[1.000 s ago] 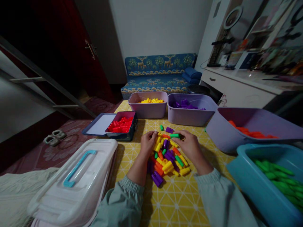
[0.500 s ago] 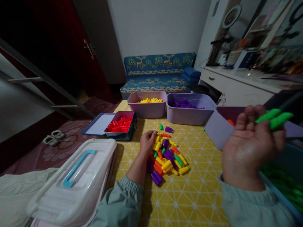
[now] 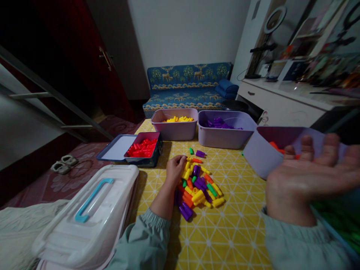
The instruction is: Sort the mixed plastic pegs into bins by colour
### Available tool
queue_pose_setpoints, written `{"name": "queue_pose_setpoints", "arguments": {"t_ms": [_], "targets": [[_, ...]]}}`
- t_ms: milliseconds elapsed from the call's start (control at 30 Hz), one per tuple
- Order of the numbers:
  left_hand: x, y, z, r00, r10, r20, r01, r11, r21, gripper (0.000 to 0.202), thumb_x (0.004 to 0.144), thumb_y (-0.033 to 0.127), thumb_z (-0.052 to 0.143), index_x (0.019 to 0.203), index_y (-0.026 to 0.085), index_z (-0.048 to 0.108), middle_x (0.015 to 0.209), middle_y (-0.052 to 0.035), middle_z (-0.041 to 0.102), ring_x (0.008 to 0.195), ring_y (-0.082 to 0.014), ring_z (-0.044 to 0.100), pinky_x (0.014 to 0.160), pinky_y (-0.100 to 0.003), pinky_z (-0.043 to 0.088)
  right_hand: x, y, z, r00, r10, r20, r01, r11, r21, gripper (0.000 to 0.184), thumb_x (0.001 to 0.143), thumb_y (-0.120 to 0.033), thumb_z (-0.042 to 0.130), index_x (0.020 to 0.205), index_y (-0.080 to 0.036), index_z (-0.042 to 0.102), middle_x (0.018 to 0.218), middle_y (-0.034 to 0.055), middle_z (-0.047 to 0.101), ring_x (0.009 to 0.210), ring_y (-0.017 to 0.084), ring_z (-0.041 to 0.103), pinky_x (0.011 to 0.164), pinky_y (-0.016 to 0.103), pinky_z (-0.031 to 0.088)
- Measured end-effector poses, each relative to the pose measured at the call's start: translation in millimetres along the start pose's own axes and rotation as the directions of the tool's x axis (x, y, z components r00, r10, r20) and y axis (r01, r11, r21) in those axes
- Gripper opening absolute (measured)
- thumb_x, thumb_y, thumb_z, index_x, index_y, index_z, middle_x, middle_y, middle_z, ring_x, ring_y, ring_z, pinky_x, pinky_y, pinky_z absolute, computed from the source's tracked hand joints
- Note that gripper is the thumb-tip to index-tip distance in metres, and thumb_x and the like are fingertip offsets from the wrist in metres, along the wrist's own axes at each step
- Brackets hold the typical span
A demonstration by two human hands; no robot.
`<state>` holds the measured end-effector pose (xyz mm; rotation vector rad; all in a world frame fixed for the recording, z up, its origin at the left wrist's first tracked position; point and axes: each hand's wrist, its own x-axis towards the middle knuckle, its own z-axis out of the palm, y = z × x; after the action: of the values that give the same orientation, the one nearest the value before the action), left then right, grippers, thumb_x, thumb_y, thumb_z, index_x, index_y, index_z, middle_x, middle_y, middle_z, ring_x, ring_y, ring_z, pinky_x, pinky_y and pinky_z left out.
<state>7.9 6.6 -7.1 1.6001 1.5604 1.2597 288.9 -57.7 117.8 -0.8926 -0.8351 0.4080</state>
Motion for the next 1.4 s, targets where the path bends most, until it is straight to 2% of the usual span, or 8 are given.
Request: {"name": "queue_pose_setpoints", "arguments": {"t_ms": [67,167,267,433,667,867,1133,1400], "targets": [[-0.2,1.2,-0.2,1.0,0.001,0.002,-0.001,1.0,-0.005,0.036,0.086,0.044,0.053,0.087,0.016,0.075,0.082,-0.0059,0.075,0.077,-0.0195,0.067,0.07,-0.026,0.047,-12.4,0.7,22.8,0.971,-0.077,-0.225,0.095,0.993,0.071,0.044,0.091,-0.057,0.032,0.11,-0.031,0.062,0.119,0.0049,0.062,0.102,0.021,0.063,0.063,0.033,0.048],[-1.7,5.6,-1.7,1.0,-0.008,-0.001,0.008,0.998,-0.059,0.045,0.09,0.048,0.044,0.089,0.015,0.075,0.081,-0.0071,0.074,0.078,-0.0199,0.067,0.073,-0.028,0.048,-44.3,14.0,56.4,0.988,0.048,0.147,-0.037,0.996,-0.081,0.027,0.086,-0.042,0.055,0.102,-0.022,0.065,0.091,0.0041,0.069,0.077,0.017,0.065,0.064,0.03,0.05],[-3.9,10.8,-4.5,0.999,-0.036,-0.013,0.033,0.984,-0.177,0.061,0.094,0.055,0.029,0.096,0.013,0.074,0.085,-0.0099,0.074,0.081,-0.0209,0.067,0.077,-0.031,0.049,-84.3,36.2,78.9,0.744,0.134,0.655,0.086,0.952,-0.293,0.028,0.081,-0.03,0.063,0.107,-0.021,0.067,0.103,0.0071,0.071,0.097,0.021,0.065,0.089,0.039,0.05],[-3.7,13.2,-7.6,0.992,-0.128,-0.003,0.117,0.923,-0.365,0.075,0.091,0.066,0.022,0.104,0.009,0.07,0.091,-0.0136,0.073,0.083,-0.022,0.068,0.077,-0.033,0.052,-126.9,61.5,86.5,0.44,0.195,0.877,0.414,0.822,-0.391,0.054,0.073,-0.022,0.072,0.126,-0.023,0.062,0.139,0.0106,0.053,0.133,0.027,0.043,0.111,0.048,0.035],[-2.8,13.0,-5.2,0.992,-0.123,-0.017,0.103,0.888,-0.447,0.076,0.09,0.068,0.024,0.101,0.008,0.07,0.088,-0.0144,0.074,0.08,-0.0211,0.07,0.075,-0.031,0.053,-114.1,74.5,77.2,0.58,0.229,0.782,0.407,0.751,-0.521,0.026,0.079,-0.014,0.06,0.1,-0.023,0.072,0.108,0.0089,0.069,0.106,0.025,0.061,0.097,0.043,0.047],[-9.0,20.1,-6.7,0.99,0.029,-0.137,-0.067,0.959,-0.277,0.055,0.095,0.054,0.036,0.093,0.013,0.073,0.087,-0.0098,0.074,0.087,-0.0203,0.068,0.084,-0.031,0.049,-101.9,91.5,68.3,0.819,0.332,0.468,-0.074,0.87,-0.488,0.027,0.08,-0.034,0.062,0.104,-0.022,0.063,0.094,0.0069,0.072,0.081,0.024,0.068,0.074,0.037,0.054],[-13.7,29.5,-5.2,0.948,0.318,-0.003,-0.314,0.933,-0.176,0.031,0.089,0.037,0.057,0.11,0.016,0.068,0.101,-0.0104,0.073,0.094,-0.0199,0.067,0.09,-0.032,0.05,-97.6,83.2,71.3,0.709,0.507,0.491,-0.467,0.858,-0.211,0.037,0.073,-0.038,0.065,0.105,-0.022,0.055,0.099,0.0051,0.07,0.077,0.02,0.07,0.061,0.03,0.055],[-15.6,33.7,-5.8,0.932,0.317,0.177,-0.286,0.941,-0.179,0.032,0.081,0.037,0.068,0.107,0.019,0.071,0.105,-0.0092,0.073,0.097,-0.0223,0.067,0.09,-0.033,0.051,-101.8,81.8,72.1,0.703,0.48,0.524,-0.399,0.877,-0.268,0.035,0.078,-0.046,0.065,0.1,-0.019,0.062,0.088,0.0049,0.07,0.072,0.018,0.066,0.052,0.024,0.048]]}}
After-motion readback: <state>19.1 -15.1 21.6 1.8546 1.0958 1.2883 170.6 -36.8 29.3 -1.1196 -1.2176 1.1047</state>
